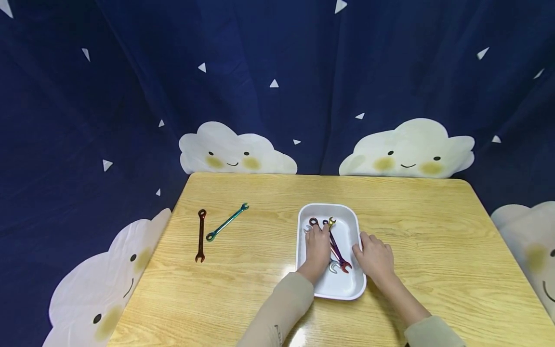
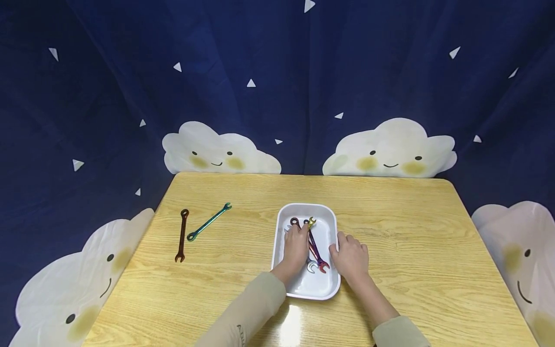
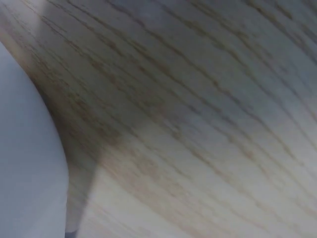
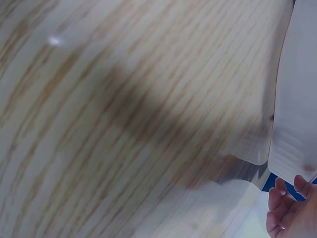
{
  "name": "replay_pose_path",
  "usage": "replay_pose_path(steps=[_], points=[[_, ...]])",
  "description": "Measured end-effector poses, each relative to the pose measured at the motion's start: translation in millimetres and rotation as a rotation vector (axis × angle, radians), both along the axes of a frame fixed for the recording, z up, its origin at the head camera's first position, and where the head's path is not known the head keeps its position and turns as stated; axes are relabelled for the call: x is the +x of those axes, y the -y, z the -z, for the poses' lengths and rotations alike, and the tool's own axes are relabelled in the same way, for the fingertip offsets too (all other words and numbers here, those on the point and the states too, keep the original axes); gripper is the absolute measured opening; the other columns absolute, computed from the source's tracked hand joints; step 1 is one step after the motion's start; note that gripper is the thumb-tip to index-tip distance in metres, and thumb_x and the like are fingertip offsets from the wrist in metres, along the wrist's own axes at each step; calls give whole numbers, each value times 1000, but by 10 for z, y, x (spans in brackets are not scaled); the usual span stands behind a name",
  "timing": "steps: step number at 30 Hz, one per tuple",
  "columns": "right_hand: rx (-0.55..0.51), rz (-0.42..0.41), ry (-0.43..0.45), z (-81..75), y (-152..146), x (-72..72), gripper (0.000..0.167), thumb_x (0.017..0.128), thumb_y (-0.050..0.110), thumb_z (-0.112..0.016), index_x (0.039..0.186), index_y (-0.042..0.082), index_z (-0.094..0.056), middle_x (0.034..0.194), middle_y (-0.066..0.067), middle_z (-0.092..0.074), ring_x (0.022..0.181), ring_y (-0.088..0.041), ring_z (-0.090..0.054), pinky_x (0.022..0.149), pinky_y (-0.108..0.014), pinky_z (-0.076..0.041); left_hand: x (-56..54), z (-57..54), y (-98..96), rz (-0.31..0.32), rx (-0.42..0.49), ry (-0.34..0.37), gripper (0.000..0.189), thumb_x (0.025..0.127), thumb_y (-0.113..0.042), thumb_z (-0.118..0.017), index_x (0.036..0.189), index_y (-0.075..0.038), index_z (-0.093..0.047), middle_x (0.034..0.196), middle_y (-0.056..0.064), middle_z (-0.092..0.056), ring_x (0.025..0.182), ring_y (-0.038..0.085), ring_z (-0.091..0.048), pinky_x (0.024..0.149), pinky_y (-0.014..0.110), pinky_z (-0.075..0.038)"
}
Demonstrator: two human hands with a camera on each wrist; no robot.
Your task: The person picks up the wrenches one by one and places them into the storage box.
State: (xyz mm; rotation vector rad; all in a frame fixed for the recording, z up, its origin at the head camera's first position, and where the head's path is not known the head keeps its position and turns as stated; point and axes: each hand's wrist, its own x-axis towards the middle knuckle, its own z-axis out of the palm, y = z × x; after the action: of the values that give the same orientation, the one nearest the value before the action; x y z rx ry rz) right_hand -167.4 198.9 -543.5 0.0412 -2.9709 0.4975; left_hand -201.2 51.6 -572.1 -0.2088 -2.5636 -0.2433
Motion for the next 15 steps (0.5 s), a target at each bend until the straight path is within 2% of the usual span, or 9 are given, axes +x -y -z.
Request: replay_pose_path(steps=[4,8,15], points=[[-1,-1,1,-6,-1,2,32,86,25,-50,106,1,-54,86,-19,-58,81,-40,-56,68,-50,-37,-9,31,-3,-6,43,68,19,80,-20,-63,97,-14,-67,76,5,-55,63,17,-54,57,29,-37],[-2,-3,-2,-14,-3,5,30,86,25,-50,104,1,-54,85,-19,-58,80,-40,-56,67,-49,-37,-16,33,5,-9,66,112,23,78,-14,-62,101,-14,-66,78,5,-56,65,18,-55,58,29,-37],[-6,1,-1,-10,3,2,30,86,25,-50,103,2,-54,84,-18,-58,80,-40,-57,67,-49,-36,-15,30,26,-15,29,125,29,74,-12,-63,104,-15,-65,79,5,-57,65,17,-54,57,27,-33]])
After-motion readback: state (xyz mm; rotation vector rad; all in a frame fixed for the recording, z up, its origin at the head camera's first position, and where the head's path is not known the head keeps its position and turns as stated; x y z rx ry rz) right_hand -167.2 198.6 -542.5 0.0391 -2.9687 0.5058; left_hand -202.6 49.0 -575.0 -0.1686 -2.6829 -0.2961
